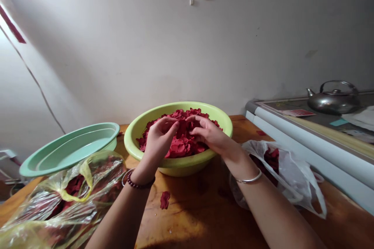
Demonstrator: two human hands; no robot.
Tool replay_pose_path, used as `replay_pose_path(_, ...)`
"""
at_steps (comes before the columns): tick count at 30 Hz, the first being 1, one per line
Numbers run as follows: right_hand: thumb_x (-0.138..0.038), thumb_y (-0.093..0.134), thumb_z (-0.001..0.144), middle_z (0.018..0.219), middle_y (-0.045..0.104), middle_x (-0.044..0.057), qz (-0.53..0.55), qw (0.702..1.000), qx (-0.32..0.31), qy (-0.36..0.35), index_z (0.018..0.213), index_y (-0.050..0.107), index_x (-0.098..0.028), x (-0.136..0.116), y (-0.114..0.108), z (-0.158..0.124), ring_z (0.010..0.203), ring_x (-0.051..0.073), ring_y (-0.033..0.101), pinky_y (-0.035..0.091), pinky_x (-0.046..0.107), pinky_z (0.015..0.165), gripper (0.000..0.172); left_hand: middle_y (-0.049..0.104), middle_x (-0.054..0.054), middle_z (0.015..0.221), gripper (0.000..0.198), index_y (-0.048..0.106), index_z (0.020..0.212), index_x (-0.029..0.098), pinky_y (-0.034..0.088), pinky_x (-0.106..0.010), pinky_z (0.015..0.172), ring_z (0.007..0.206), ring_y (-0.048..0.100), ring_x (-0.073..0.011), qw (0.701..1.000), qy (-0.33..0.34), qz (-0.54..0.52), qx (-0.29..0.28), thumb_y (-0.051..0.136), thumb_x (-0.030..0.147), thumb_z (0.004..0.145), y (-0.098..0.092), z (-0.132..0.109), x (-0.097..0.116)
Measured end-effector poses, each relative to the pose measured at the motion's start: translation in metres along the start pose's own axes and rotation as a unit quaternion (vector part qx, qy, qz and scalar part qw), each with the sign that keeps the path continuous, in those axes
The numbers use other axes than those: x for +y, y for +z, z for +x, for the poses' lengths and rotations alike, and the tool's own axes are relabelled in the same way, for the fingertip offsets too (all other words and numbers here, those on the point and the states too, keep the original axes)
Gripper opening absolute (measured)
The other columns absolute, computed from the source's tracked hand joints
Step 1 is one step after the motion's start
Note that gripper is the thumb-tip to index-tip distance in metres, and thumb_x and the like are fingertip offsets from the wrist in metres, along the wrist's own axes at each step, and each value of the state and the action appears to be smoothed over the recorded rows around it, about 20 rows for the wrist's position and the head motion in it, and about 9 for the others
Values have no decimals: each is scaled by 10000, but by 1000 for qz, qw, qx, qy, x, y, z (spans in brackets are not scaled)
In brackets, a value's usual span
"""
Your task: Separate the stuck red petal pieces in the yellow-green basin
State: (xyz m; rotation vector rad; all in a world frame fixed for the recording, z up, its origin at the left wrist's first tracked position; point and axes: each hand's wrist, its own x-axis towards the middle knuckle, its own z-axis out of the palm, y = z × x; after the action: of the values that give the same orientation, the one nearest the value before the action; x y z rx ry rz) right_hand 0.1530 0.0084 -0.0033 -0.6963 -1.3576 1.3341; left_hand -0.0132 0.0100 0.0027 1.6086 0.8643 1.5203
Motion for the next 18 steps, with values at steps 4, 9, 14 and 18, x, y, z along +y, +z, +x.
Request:
replay_pose_path(4, -167, 627, 563, 698, 558, -50, 34, 996, 81, 5, 779, 584, -226, -2, 1, 1, 637, 115, 547, 513, 229, 537, 228, 692, -18, 667, 271, 663, 786, 161, 480, -197, 555, 593, 612, -112, 998, 8, -5, 69, 762, 401, 709, -3, 1, -2)
replay_pose_path(9, -194, 615, 553, 664, 551, -59, 87, 987, 136, -5, 760, 519, -227, -7, -2, 0, 617, 118, 547, 489, 244, 549, 230, 757, -62, 783, 355, 692, 889, 158, 549, -227, 623, 742, 714, -171, 996, -8, -35, 78, 803, 433, 695, -5, 3, -5)
replay_pose_path(14, -369, 769, 647, 525, 373, -113, 45, 998, 46, -24, 676, 424, -242, -8, 0, -3, 427, 58, 334, 366, 221, 445, 369, 781, -79, 811, 346, 722, 927, 148, 579, -246, 644, 714, 726, -170, 999, -16, -32, 23, 831, 308, 639, -3, 0, -1)
replay_pose_path(18, -436, 860, 622, 547, 381, -111, -28, 998, 16, -61, 664, 435, -238, -5, 0, -3, 446, 58, 375, 417, 222, 484, 471, 751, -40, 688, 280, 691, 799, 160, 549, -204, 576, 618, 693, -134, 999, -12, -36, 39, 851, 281, 603, -2, -1, 3)
